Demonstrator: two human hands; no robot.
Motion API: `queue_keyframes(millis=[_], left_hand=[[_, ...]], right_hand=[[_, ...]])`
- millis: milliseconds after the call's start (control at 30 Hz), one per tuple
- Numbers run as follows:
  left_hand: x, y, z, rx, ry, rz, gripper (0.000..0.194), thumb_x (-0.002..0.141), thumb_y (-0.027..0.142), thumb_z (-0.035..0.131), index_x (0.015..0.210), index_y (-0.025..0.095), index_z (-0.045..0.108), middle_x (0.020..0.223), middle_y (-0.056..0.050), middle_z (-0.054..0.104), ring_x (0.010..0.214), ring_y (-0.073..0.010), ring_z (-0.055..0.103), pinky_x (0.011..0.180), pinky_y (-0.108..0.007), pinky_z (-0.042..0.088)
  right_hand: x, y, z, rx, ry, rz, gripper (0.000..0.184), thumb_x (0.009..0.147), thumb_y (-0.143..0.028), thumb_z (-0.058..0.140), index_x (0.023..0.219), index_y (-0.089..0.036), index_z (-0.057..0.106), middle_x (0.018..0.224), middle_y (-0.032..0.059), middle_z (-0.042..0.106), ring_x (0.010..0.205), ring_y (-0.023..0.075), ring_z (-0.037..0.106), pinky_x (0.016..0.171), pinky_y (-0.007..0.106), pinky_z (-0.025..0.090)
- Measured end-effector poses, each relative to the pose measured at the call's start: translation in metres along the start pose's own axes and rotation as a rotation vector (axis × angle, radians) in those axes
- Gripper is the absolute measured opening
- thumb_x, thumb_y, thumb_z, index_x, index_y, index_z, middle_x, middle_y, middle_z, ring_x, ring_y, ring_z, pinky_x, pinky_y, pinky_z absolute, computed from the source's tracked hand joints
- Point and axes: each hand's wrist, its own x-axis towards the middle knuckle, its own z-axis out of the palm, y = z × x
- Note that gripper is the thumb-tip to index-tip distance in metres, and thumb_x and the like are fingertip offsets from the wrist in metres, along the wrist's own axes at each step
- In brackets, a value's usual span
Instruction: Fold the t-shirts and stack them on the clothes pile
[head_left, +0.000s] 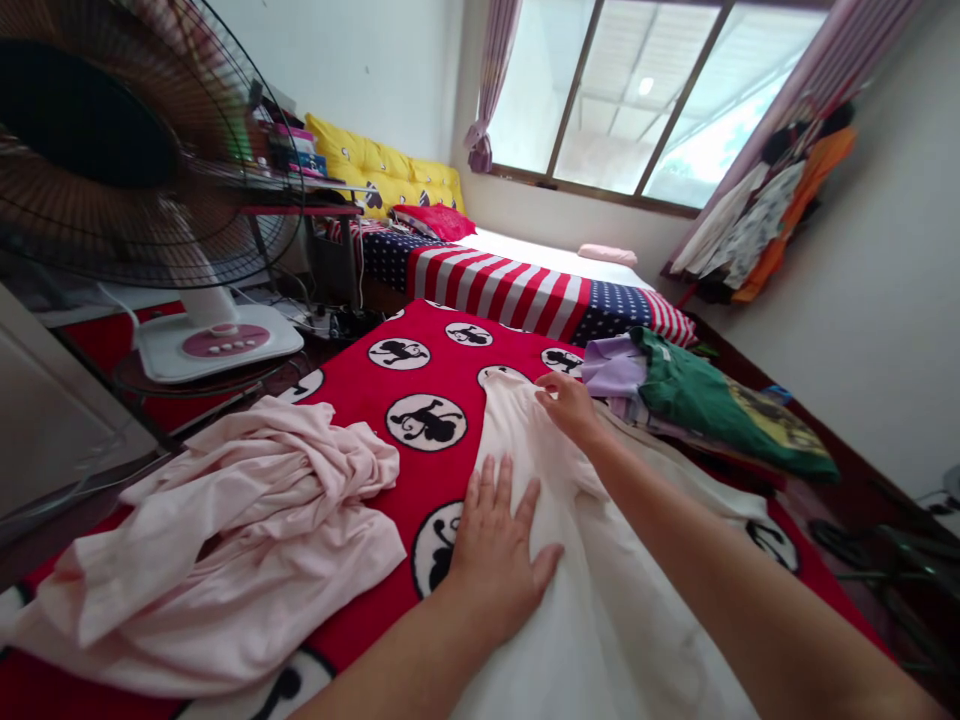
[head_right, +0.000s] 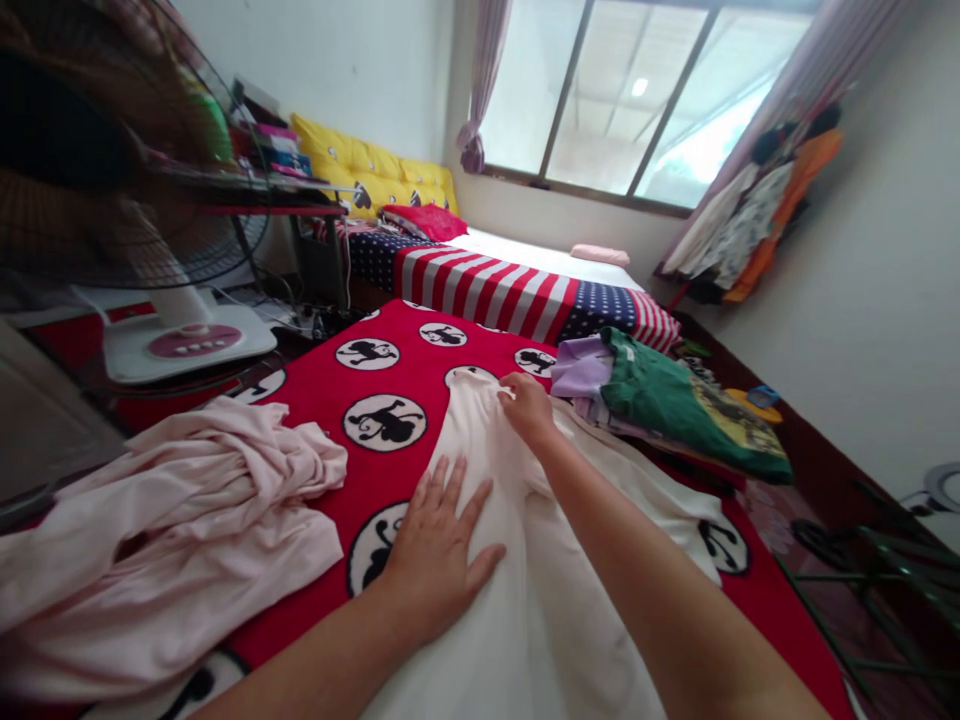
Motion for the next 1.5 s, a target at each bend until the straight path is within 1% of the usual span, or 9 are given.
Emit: queue_keyframes(millis=[200,367,500,600,767,967,1133,1300,1500], left_hand=[[0.000,-0.001,0.001,0.036,0.023,0.008,0.072,0.085,0.066,0.040,0.146,0.028,0.037,0.160,-0.005,0.013,0.147,-0.0311,0.001,0.118,-0.050,0.006],[0.001,-0.003,0.002,0.080,0.021,0.022,0.070,0.086,0.065,0.040,0.146,0.029,0.038,0.159,-0.004,0.016,0.147,-0.0313,0.004,0.118,-0.049,0.007],[0.001,-0.003,0.001,0.114,0.017,0.034,0.069,0.087,0.064,0.039,0.145,0.027,0.039,0.159,-0.006,0.019,0.146,-0.0309,0.007,0.117,-0.049,0.009],[0.000,-0.005,-0.002,0.123,0.011,0.060,0.067,0.088,0.063,0.039,0.145,0.026,0.040,0.158,-0.008,0.021,0.146,-0.0308,0.009,0.117,-0.049,0.010],[-0.001,-0.006,-0.011,0.092,0.022,0.090,0.054,0.091,0.049,0.047,0.138,0.020,0.049,0.152,-0.012,0.034,0.143,-0.0278,0.024,0.116,-0.042,0.017],[-0.006,-0.010,-0.026,-0.067,-0.071,0.127,0.046,0.085,0.033,0.059,0.128,0.018,0.058,0.150,-0.014,0.038,0.141,-0.0293,0.027,0.115,-0.044,0.020],[-0.055,-0.019,-0.056,-0.384,-0.136,0.153,0.030,0.081,0.028,0.062,0.108,0.017,0.069,0.129,-0.012,0.059,0.119,-0.0259,0.055,0.103,-0.036,0.039],[-0.140,-0.029,-0.085,-0.563,-0.119,-0.027,0.029,0.089,0.039,0.051,0.077,0.016,0.064,0.069,-0.002,0.064,0.064,-0.0153,0.059,0.060,-0.023,0.045],[-0.190,-0.018,-0.088,-0.577,-0.209,-0.047,0.017,0.080,0.031,0.066,0.087,0.016,0.069,0.079,-0.003,0.067,0.065,-0.0138,0.059,0.058,-0.021,0.043]], right_hand=[[-0.056,0.033,-0.024,-0.081,-0.104,-0.066,0.033,0.084,-0.018,0.052,0.116,-0.016,0.064,0.129,0.0132,0.060,0.117,0.0238,0.057,0.102,0.039,0.041],[-0.119,0.017,-0.041,-0.029,-0.022,-0.119,0.047,0.089,-0.025,0.049,0.134,-0.013,0.048,0.142,0.0164,0.049,0.130,0.0242,0.047,0.107,0.041,0.038],[-0.190,0.005,-0.062,-0.015,-0.256,-0.234,0.050,0.092,-0.036,0.047,0.140,-0.021,0.044,0.149,0.0137,0.040,0.139,0.0263,0.035,0.109,0.050,0.034],[-0.234,-0.001,-0.077,0.032,-0.256,-0.144,0.043,0.090,-0.034,0.051,0.131,-0.023,0.052,0.147,0.0146,0.043,0.135,0.0273,0.041,0.107,0.050,0.037],[-0.286,-0.039,-0.102,0.257,-0.171,-0.153,0.025,0.088,-0.027,0.054,0.112,-0.028,0.062,0.132,0.0091,0.058,0.119,0.0225,0.058,0.099,0.039,0.048],[-0.335,-0.107,-0.114,0.310,-0.270,-0.436,0.036,0.084,-0.039,0.064,0.118,-0.031,0.056,0.129,0.0090,0.060,0.117,0.0232,0.057,0.111,0.046,0.034],[-0.346,-0.130,-0.110,0.322,-0.237,-0.489,0.016,0.089,-0.015,0.052,0.098,-0.022,0.063,0.090,0.0050,0.066,0.083,0.0174,0.060,0.080,0.034,0.048],[-0.335,-0.129,-0.117,0.673,-0.049,-0.119,0.009,0.090,-0.019,0.053,0.087,-0.019,0.062,0.076,0.0014,0.060,0.069,0.0125,0.056,0.064,0.024,0.044],[-0.321,-0.134,-0.124,0.852,-0.074,0.100,0.013,0.088,-0.030,0.060,0.083,-0.018,0.065,0.074,0.0003,0.063,0.070,0.0128,0.057,0.067,0.023,0.046]])
